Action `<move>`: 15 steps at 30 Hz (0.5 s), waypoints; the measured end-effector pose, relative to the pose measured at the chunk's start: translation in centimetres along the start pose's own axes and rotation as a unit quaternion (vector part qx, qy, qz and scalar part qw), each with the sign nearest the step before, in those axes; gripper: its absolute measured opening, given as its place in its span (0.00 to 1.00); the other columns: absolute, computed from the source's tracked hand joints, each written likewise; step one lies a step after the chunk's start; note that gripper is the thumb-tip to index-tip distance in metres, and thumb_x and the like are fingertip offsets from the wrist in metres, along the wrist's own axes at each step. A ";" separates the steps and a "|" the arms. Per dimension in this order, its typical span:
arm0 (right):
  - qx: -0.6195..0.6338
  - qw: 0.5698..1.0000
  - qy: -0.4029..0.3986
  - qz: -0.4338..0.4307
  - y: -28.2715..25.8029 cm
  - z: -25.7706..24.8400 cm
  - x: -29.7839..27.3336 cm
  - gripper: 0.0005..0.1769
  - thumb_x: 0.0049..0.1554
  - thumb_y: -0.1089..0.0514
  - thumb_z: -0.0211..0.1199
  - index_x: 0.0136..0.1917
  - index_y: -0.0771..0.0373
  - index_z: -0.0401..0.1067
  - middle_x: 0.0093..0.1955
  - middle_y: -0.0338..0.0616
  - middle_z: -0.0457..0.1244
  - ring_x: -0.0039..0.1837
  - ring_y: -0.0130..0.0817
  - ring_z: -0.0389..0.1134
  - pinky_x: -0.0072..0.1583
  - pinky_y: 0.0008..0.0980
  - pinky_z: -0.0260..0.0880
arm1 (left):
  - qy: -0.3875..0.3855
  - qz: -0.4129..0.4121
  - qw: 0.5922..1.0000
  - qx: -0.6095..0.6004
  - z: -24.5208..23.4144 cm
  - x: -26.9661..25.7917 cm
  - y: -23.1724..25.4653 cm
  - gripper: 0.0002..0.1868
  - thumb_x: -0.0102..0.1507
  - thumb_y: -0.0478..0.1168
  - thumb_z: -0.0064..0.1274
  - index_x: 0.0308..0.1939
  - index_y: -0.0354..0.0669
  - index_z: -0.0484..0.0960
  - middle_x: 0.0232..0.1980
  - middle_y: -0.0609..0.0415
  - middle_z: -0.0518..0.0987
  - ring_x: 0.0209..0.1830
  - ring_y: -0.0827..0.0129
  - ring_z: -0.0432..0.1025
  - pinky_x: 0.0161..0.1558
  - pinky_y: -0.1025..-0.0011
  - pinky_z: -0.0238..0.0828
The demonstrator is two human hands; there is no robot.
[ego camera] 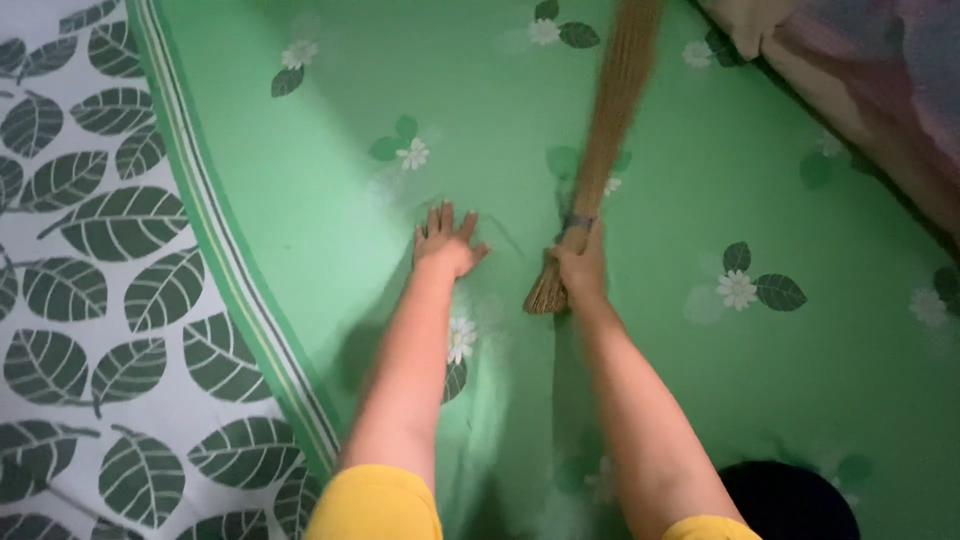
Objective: The person sweeps a patterned floor mat using a traditional straw broom. They repeatedly brush the surface in back-and-forth motions, focusing on the seam between a leaf-patterned section and a green floral section.
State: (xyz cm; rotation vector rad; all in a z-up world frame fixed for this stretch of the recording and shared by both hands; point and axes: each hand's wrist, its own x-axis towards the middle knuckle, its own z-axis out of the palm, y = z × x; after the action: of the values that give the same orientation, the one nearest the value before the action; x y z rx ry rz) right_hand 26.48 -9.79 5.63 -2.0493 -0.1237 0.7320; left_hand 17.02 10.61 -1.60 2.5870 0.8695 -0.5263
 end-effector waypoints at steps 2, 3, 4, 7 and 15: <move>0.033 0.999 0.030 0.015 -0.9 -0.4 -2.5 0.56 0.60 0.51 0.59 0.86 0.55 0.26 0.88 0.53 0.30 0.87 0.53 0.33 0.82 0.57 0.39 | -0.007 0.020 1.000 0.000 -1.1 0.8 -1.9 0.42 0.67 0.75 0.31 0.82 0.69 0.49 0.86 0.52 0.34 0.86 0.51 0.29 0.78 0.37 0.35; 0.031 0.999 0.023 0.013 -1.5 0.6 -3.8 0.56 0.60 0.51 0.59 0.86 0.55 0.26 0.88 0.53 0.30 0.87 0.53 0.33 0.82 0.57 0.39 | -0.006 0.013 1.000 -0.002 -2.1 -0.1 -3.3 0.42 0.67 0.75 0.31 0.82 0.69 0.49 0.86 0.52 0.34 0.86 0.51 0.29 0.78 0.37 0.35; 0.028 0.999 0.024 -0.005 -2.3 1.0 -5.0 0.56 0.59 0.51 0.60 0.86 0.56 0.26 0.88 0.52 0.30 0.87 0.51 0.32 0.82 0.57 0.38 | 0.002 0.003 1.000 0.015 -3.3 -0.6 -4.2 0.42 0.68 0.73 0.32 0.82 0.67 0.50 0.86 0.52 0.37 0.86 0.52 0.30 0.78 0.37 0.34; 0.013 0.999 0.003 -0.030 -2.0 3.5 -5.5 0.55 0.58 0.54 0.61 0.86 0.59 0.29 0.87 0.55 0.32 0.87 0.52 0.33 0.82 0.57 0.37 | 0.012 -0.021 1.000 0.013 -7.6 -4.8 -6.8 0.40 0.70 0.68 0.30 0.83 0.61 0.47 0.87 0.49 0.38 0.86 0.52 0.30 0.78 0.37 0.31; -0.329 0.920 -0.173 -0.123 -5.7 16.3 -11.0 0.51 0.59 0.51 0.60 0.85 0.38 0.33 0.74 0.62 0.59 0.76 0.60 0.59 0.75 0.57 0.60 | 0.051 -0.128 0.987 -0.085 -1.2 -4.3 -18.7 0.40 0.70 0.58 0.34 0.83 0.51 0.42 0.86 0.42 0.37 0.86 0.49 0.27 0.78 0.34 0.29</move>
State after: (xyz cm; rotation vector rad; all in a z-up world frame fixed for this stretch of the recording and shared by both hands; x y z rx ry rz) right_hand 9.71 1.58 8.67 -2.4338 -0.9246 0.9742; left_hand 2.34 22.94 -2.63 2.3783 1.2362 -0.3705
